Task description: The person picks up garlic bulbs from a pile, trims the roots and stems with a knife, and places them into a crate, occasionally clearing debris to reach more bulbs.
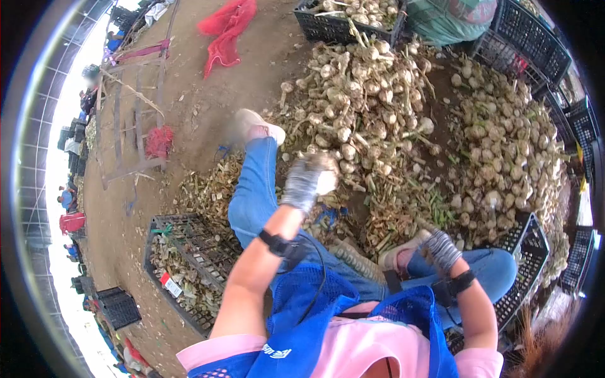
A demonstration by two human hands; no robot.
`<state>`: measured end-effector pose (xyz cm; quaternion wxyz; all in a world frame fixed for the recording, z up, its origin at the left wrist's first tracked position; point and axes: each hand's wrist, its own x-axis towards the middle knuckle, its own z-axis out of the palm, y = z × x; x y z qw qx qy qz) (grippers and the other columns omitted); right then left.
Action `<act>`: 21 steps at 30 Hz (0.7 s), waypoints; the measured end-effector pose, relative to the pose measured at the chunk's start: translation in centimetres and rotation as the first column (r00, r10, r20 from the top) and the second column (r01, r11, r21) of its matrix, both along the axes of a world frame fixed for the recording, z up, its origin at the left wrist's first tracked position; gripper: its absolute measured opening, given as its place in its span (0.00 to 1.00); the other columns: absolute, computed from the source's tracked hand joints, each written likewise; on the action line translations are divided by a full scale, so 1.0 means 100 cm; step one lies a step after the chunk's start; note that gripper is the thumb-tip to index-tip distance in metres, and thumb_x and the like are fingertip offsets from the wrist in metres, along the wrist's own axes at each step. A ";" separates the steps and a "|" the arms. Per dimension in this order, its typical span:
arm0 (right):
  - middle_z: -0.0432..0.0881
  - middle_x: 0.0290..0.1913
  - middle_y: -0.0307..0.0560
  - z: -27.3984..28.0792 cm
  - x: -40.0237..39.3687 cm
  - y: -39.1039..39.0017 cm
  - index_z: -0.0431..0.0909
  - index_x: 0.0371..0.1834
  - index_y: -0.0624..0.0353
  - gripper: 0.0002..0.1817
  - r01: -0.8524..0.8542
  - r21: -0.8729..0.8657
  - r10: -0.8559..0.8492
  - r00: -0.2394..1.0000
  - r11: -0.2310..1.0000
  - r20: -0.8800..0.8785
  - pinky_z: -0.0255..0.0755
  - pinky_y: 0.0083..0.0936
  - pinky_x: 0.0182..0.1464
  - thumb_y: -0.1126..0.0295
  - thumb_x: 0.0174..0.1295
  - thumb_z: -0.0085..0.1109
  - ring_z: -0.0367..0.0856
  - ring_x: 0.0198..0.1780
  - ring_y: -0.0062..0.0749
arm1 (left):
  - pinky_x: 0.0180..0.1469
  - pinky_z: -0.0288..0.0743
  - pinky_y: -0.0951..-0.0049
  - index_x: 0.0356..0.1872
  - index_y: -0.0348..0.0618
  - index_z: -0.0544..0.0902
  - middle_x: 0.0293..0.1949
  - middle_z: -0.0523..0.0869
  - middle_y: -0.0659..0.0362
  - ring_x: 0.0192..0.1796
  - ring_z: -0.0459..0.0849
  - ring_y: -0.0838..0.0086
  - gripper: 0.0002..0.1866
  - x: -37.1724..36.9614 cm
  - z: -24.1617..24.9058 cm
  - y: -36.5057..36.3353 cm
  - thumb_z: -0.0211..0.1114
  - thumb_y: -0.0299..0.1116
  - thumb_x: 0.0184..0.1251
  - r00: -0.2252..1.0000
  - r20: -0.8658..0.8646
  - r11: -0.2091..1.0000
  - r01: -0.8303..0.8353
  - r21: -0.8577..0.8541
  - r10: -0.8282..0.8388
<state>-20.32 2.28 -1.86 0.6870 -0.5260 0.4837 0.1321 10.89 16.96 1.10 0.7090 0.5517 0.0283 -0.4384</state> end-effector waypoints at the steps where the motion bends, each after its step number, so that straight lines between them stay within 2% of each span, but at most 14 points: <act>1: 0.73 0.17 0.37 -0.014 0.001 0.002 0.65 0.68 0.41 0.23 -0.046 -0.020 0.047 0.997 0.999 0.063 0.64 0.19 0.17 0.60 0.69 0.47 0.67 0.14 0.21 | 0.37 0.78 0.75 0.39 0.43 0.76 0.33 0.79 0.61 0.34 0.80 0.74 0.13 -0.019 -0.001 -0.027 0.70 0.31 0.55 0.973 -0.202 0.961 0.054 -0.270 -0.111; 2: 0.74 0.17 0.37 -0.014 0.011 0.004 0.65 0.68 0.42 0.23 -0.077 0.020 0.076 0.997 0.997 0.034 0.65 0.20 0.17 0.60 0.69 0.47 0.67 0.14 0.22 | 0.42 0.79 0.74 0.44 0.42 0.75 0.39 0.79 0.58 0.39 0.80 0.73 0.17 -0.042 0.007 -0.052 0.70 0.30 0.56 0.907 -0.311 0.870 0.106 -0.482 -0.283; 3: 0.74 0.18 0.37 -0.009 0.018 0.009 0.66 0.68 0.45 0.23 -0.082 0.043 0.081 0.996 0.996 0.025 0.65 0.20 0.19 0.61 0.69 0.48 0.68 0.16 0.21 | 0.47 0.80 0.73 0.50 0.40 0.74 0.46 0.80 0.56 0.43 0.81 0.71 0.21 -0.063 0.025 -0.066 0.70 0.30 0.56 0.906 -0.150 0.787 0.250 -0.564 -0.396; 4: 0.73 0.18 0.36 -0.024 0.016 0.011 0.65 0.68 0.46 0.24 -0.105 0.026 0.105 0.994 0.994 0.004 0.64 0.19 0.19 0.60 0.69 0.48 0.67 0.17 0.19 | 0.49 0.79 0.73 0.52 0.41 0.72 0.51 0.77 0.54 0.45 0.80 0.68 0.24 -0.073 0.035 -0.068 0.71 0.31 0.55 0.895 0.208 0.741 0.444 -0.504 -0.394; 5: 0.73 0.19 0.36 -0.032 0.019 0.013 0.65 0.68 0.47 0.24 -0.125 0.003 0.125 0.992 0.992 -0.011 0.63 0.19 0.20 0.60 0.69 0.49 0.67 0.18 0.18 | 0.51 0.78 0.73 0.55 0.42 0.71 0.57 0.74 0.52 0.46 0.79 0.66 0.26 -0.082 0.044 -0.070 0.71 0.32 0.55 0.787 0.527 0.733 0.558 -0.389 -0.320; 7: 0.72 0.20 0.34 -0.019 0.019 0.012 0.66 0.68 0.49 0.24 -0.128 -0.021 0.129 0.989 0.992 0.077 0.61 0.17 0.21 0.61 0.69 0.49 0.65 0.20 0.16 | 0.50 0.80 0.68 0.61 0.46 0.67 0.53 0.77 0.54 0.50 0.79 0.68 0.30 -0.052 0.029 -0.086 0.70 0.33 0.58 0.592 0.662 0.782 0.623 -0.015 -0.459; 8: 0.72 0.21 0.32 -0.012 0.025 0.012 0.66 0.67 0.49 0.23 -0.024 0.098 0.025 1.000 0.995 -0.004 0.60 0.16 0.21 0.62 0.68 0.49 0.64 0.19 0.17 | 0.51 0.79 0.68 0.59 0.45 0.69 0.52 0.77 0.53 0.50 0.79 0.67 0.28 -0.030 0.014 -0.093 0.68 0.33 0.58 0.548 0.671 0.792 0.602 0.096 -0.498; 11: 0.71 0.23 0.32 -0.059 0.008 0.008 0.67 0.67 0.49 0.23 0.065 0.207 -0.068 0.998 0.976 0.006 0.61 0.15 0.21 0.64 0.68 0.50 0.64 0.19 0.16 | 0.53 0.76 0.66 0.56 0.45 0.74 0.51 0.80 0.51 0.49 0.80 0.65 0.22 0.052 -0.049 -0.097 0.65 0.33 0.59 0.568 0.587 0.814 0.351 0.462 -0.578; 13: 0.74 0.27 0.32 -0.074 0.007 0.007 0.69 0.65 0.51 0.22 0.069 0.198 -0.061 0.997 0.978 -0.043 0.63 0.16 0.22 0.65 0.68 0.51 0.65 0.21 0.16 | 0.55 0.74 0.65 0.54 0.44 0.77 0.49 0.81 0.50 0.49 0.81 0.64 0.19 0.108 -0.091 -0.094 0.63 0.33 0.60 0.586 0.485 0.685 0.172 0.708 -0.649; 14: 0.74 0.28 0.32 -0.079 0.011 0.006 0.70 0.65 0.51 0.22 0.034 0.177 -0.022 0.997 0.984 -0.068 0.63 0.16 0.22 0.65 0.68 0.52 0.65 0.21 0.16 | 0.58 0.72 0.66 0.56 0.42 0.75 0.50 0.80 0.47 0.53 0.79 0.61 0.22 0.134 -0.141 -0.084 0.62 0.38 0.61 0.491 0.551 0.614 -0.039 0.788 -0.675; 15: 0.74 0.29 0.32 -0.083 0.015 0.003 0.70 0.64 0.51 0.22 -0.002 0.159 0.017 0.995 0.987 -0.094 0.64 0.16 0.23 0.65 0.68 0.52 0.65 0.21 0.16 | 0.61 0.69 0.63 0.59 0.41 0.72 0.54 0.78 0.45 0.57 0.77 0.56 0.26 0.160 -0.154 -0.089 0.63 0.41 0.60 0.528 0.446 0.509 -0.031 0.860 -0.723; 18: 0.75 0.30 0.33 -0.098 0.027 -0.006 0.69 0.65 0.51 0.22 -0.102 0.096 0.115 0.984 0.990 -0.134 0.66 0.15 0.27 0.65 0.68 0.52 0.66 0.24 0.16 | 0.65 0.65 0.63 0.62 0.42 0.69 0.60 0.74 0.42 0.63 0.72 0.54 0.32 0.207 -0.199 -0.099 0.65 0.43 0.57 0.551 0.509 0.578 -0.057 0.814 -0.662; 20: 0.76 0.31 0.34 -0.100 0.036 -0.010 0.69 0.65 0.52 0.22 -0.055 0.133 0.078 0.982 0.990 -0.174 0.67 0.14 0.30 0.65 0.68 0.52 0.67 0.27 0.15 | 0.66 0.64 0.63 0.62 0.44 0.70 0.60 0.73 0.42 0.63 0.72 0.53 0.34 0.219 -0.225 -0.109 0.68 0.45 0.54 0.526 0.540 0.617 -0.038 0.786 -0.656; 21: 0.76 0.32 0.34 -0.100 0.040 -0.012 0.69 0.66 0.52 0.22 -0.033 0.151 0.062 0.979 0.988 -0.194 0.67 0.14 0.31 0.65 0.68 0.52 0.67 0.29 0.15 | 0.66 0.63 0.66 0.63 0.43 0.69 0.65 0.67 0.41 0.66 0.67 0.52 0.33 0.219 -0.240 -0.115 0.67 0.44 0.58 0.591 0.459 0.624 0.097 0.776 -0.663</act>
